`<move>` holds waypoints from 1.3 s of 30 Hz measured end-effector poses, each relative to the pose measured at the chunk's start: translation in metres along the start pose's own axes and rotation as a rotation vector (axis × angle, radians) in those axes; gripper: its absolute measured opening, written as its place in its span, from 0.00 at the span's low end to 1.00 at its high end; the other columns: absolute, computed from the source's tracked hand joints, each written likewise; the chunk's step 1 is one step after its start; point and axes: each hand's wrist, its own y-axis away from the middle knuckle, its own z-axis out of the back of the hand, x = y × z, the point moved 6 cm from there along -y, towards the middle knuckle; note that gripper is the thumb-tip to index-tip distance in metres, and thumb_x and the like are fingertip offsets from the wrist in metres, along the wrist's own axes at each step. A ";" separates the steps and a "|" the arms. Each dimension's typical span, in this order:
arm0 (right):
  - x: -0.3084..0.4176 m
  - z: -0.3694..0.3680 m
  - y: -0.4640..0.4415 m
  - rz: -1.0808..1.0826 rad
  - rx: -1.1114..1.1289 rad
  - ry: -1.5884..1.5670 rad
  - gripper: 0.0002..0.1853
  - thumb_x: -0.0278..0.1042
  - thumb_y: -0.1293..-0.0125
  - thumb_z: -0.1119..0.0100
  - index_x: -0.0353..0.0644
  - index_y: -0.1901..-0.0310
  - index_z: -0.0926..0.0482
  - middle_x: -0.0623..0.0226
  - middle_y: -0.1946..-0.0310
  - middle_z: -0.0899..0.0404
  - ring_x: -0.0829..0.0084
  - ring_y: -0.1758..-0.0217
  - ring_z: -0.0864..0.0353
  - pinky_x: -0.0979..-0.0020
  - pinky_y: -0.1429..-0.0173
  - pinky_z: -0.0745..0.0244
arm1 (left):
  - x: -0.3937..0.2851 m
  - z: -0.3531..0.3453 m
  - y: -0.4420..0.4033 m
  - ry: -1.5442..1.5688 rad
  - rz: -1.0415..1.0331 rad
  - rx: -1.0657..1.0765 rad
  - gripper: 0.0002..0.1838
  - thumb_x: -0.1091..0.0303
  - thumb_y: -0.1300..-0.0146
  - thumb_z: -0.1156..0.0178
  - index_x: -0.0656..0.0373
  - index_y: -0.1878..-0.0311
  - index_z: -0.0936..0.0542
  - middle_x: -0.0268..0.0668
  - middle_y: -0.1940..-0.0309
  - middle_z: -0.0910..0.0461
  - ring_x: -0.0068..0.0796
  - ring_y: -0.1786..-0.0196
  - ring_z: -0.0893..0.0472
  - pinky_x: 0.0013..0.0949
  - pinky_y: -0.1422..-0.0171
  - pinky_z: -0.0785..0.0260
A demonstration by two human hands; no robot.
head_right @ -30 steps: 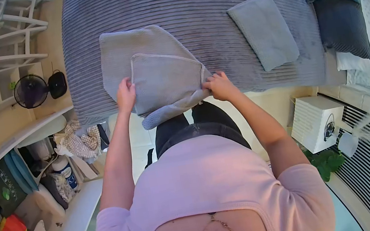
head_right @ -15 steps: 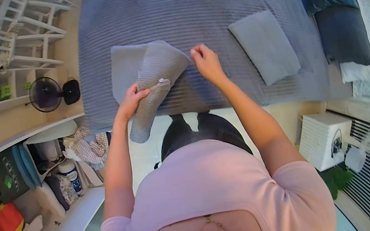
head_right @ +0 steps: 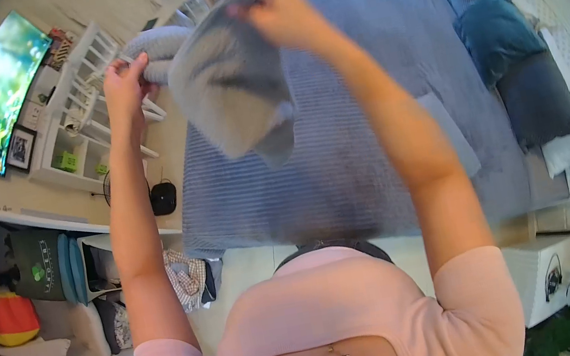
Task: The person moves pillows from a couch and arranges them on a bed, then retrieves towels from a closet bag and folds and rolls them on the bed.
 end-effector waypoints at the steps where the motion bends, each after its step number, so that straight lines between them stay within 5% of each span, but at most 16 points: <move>1: 0.023 0.019 -0.012 -0.044 -0.042 0.070 0.14 0.39 0.38 0.41 0.42 0.53 0.23 0.68 0.61 0.21 0.76 0.58 0.24 0.72 0.53 0.30 | -0.015 0.007 -0.009 0.044 -0.062 -0.050 0.18 0.70 0.43 0.39 0.64 0.50 0.28 0.39 0.66 0.22 0.26 0.74 0.22 0.27 0.72 0.27; 2: 0.046 0.038 -0.023 -0.091 -0.089 0.139 0.14 0.37 0.36 0.42 0.39 0.52 0.23 0.69 0.55 0.22 0.78 0.52 0.26 0.75 0.47 0.32 | -0.030 0.013 -0.016 0.087 -0.122 -0.095 0.18 0.70 0.43 0.39 0.65 0.50 0.28 0.39 0.67 0.22 0.27 0.75 0.21 0.27 0.74 0.27; 4: 0.091 0.072 -0.042 0.105 -0.212 0.131 0.12 0.33 0.38 0.44 0.35 0.57 0.23 0.63 0.67 0.21 0.71 0.62 0.24 0.69 0.57 0.29 | -0.052 0.021 -0.027 0.057 -0.205 -0.042 0.18 0.69 0.41 0.42 0.62 0.47 0.27 0.39 0.66 0.21 0.28 0.71 0.19 0.26 0.69 0.26; 6: 0.125 0.096 -0.057 0.304 -0.263 0.185 0.12 0.33 0.38 0.44 0.35 0.57 0.23 0.64 0.67 0.20 0.74 0.64 0.24 0.71 0.58 0.30 | -0.066 0.026 -0.037 -0.004 -0.247 0.023 0.19 0.66 0.39 0.42 0.58 0.44 0.27 0.36 0.64 0.21 0.27 0.69 0.19 0.25 0.65 0.26; 8: 0.154 0.115 -0.064 0.492 -0.313 0.244 0.11 0.32 0.37 0.44 0.35 0.57 0.23 0.66 0.68 0.20 0.76 0.65 0.25 0.73 0.59 0.30 | -0.082 0.030 -0.035 -0.137 -0.371 -0.026 0.19 0.65 0.41 0.43 0.65 0.49 0.24 0.41 0.65 0.20 0.31 0.68 0.18 0.29 0.64 0.26; 13: 0.187 0.153 -0.049 0.493 -0.547 0.453 0.10 0.32 0.37 0.43 0.35 0.60 0.22 0.66 0.69 0.19 0.78 0.66 0.25 0.74 0.59 0.31 | -0.090 0.041 -0.027 -0.832 -0.611 -0.192 0.21 0.54 0.46 0.40 0.60 0.54 0.21 0.47 0.68 0.19 0.45 0.64 0.19 0.39 0.59 0.29; 16: 0.188 0.184 -0.039 0.457 -0.692 0.544 0.11 0.34 0.37 0.43 0.35 0.59 0.22 0.65 0.69 0.19 0.77 0.66 0.24 0.74 0.58 0.30 | -0.052 0.059 -0.050 -1.066 -0.476 -0.159 0.20 0.52 0.46 0.40 0.57 0.57 0.20 0.51 0.69 0.20 0.51 0.63 0.21 0.43 0.58 0.30; 19: 0.174 0.199 -0.035 0.361 -0.739 0.526 0.13 0.36 0.37 0.42 0.37 0.56 0.22 0.67 0.67 0.19 0.77 0.64 0.23 0.74 0.57 0.30 | -0.003 0.066 -0.063 -1.005 -0.320 -0.020 0.24 0.50 0.45 0.40 0.59 0.51 0.22 0.51 0.67 0.20 0.53 0.63 0.21 0.43 0.57 0.30; 22: 0.164 0.157 -0.026 0.074 -0.659 0.417 0.14 0.38 0.36 0.43 0.37 0.55 0.22 0.64 0.63 0.19 0.74 0.60 0.23 0.71 0.53 0.30 | 0.055 0.058 -0.069 -0.855 -0.392 -0.198 0.29 0.49 0.43 0.42 0.60 0.45 0.27 0.52 0.65 0.20 0.53 0.62 0.21 0.44 0.55 0.30; 24: 0.153 0.121 -0.026 -0.158 -0.635 0.537 0.16 0.39 0.35 0.45 0.36 0.51 0.23 0.58 0.58 0.20 0.69 0.55 0.23 0.67 0.48 0.30 | 0.058 0.003 -0.031 -0.485 -0.242 0.046 0.35 0.43 0.42 0.43 0.61 0.41 0.32 0.46 0.63 0.19 0.37 0.60 0.20 0.36 0.54 0.30; 27: 0.127 0.060 -0.045 0.094 -0.225 0.438 0.17 0.37 0.33 0.49 0.38 0.48 0.26 0.55 0.55 0.22 0.65 0.51 0.24 0.66 0.43 0.33 | 0.027 -0.098 0.063 0.018 -0.341 0.409 0.27 0.52 0.40 0.40 0.61 0.43 0.30 0.41 0.61 0.22 0.29 0.61 0.22 0.29 0.55 0.30; 30: 0.158 0.026 -0.035 0.054 -0.032 0.313 0.15 0.36 0.33 0.50 0.35 0.51 0.24 0.57 0.58 0.21 0.65 0.53 0.24 0.66 0.45 0.32 | 0.048 -0.143 0.089 -0.179 -0.275 0.358 0.20 0.61 0.42 0.39 0.62 0.50 0.26 0.40 0.63 0.21 0.30 0.62 0.22 0.33 0.55 0.30; 32: 0.170 0.040 -0.039 0.045 -0.100 0.416 0.15 0.37 0.33 0.50 0.36 0.51 0.24 0.58 0.58 0.21 0.66 0.54 0.24 0.66 0.47 0.31 | 0.097 -0.157 0.076 -0.332 -0.219 0.397 0.18 0.64 0.42 0.41 0.65 0.52 0.25 0.39 0.65 0.21 0.27 0.63 0.23 0.31 0.56 0.31; 35: 0.170 0.080 -0.046 0.139 -0.225 0.534 0.16 0.39 0.33 0.49 0.36 0.52 0.24 0.58 0.58 0.21 0.68 0.57 0.24 0.65 0.50 0.29 | 0.152 -0.155 0.072 0.292 0.210 0.469 0.14 0.65 0.40 0.44 0.66 0.56 0.24 0.37 0.67 0.21 0.23 0.64 0.24 0.29 0.58 0.33; 38: 0.198 0.108 -0.008 0.027 -0.352 0.656 0.16 0.40 0.34 0.47 0.37 0.52 0.24 0.57 0.56 0.22 0.69 0.53 0.25 0.65 0.48 0.30 | 0.135 -0.118 0.063 0.316 0.134 0.453 0.11 0.66 0.38 0.46 0.64 0.59 0.23 0.33 0.68 0.21 0.21 0.65 0.26 0.27 0.59 0.34; 39: 0.200 0.135 0.002 0.168 -0.406 0.645 0.13 0.36 0.36 0.46 0.35 0.56 0.23 0.56 0.62 0.20 0.69 0.61 0.21 0.66 0.58 0.25 | 0.114 -0.094 0.063 0.154 -0.017 0.462 0.10 0.66 0.40 0.44 0.63 0.60 0.23 0.33 0.69 0.22 0.20 0.66 0.27 0.27 0.61 0.34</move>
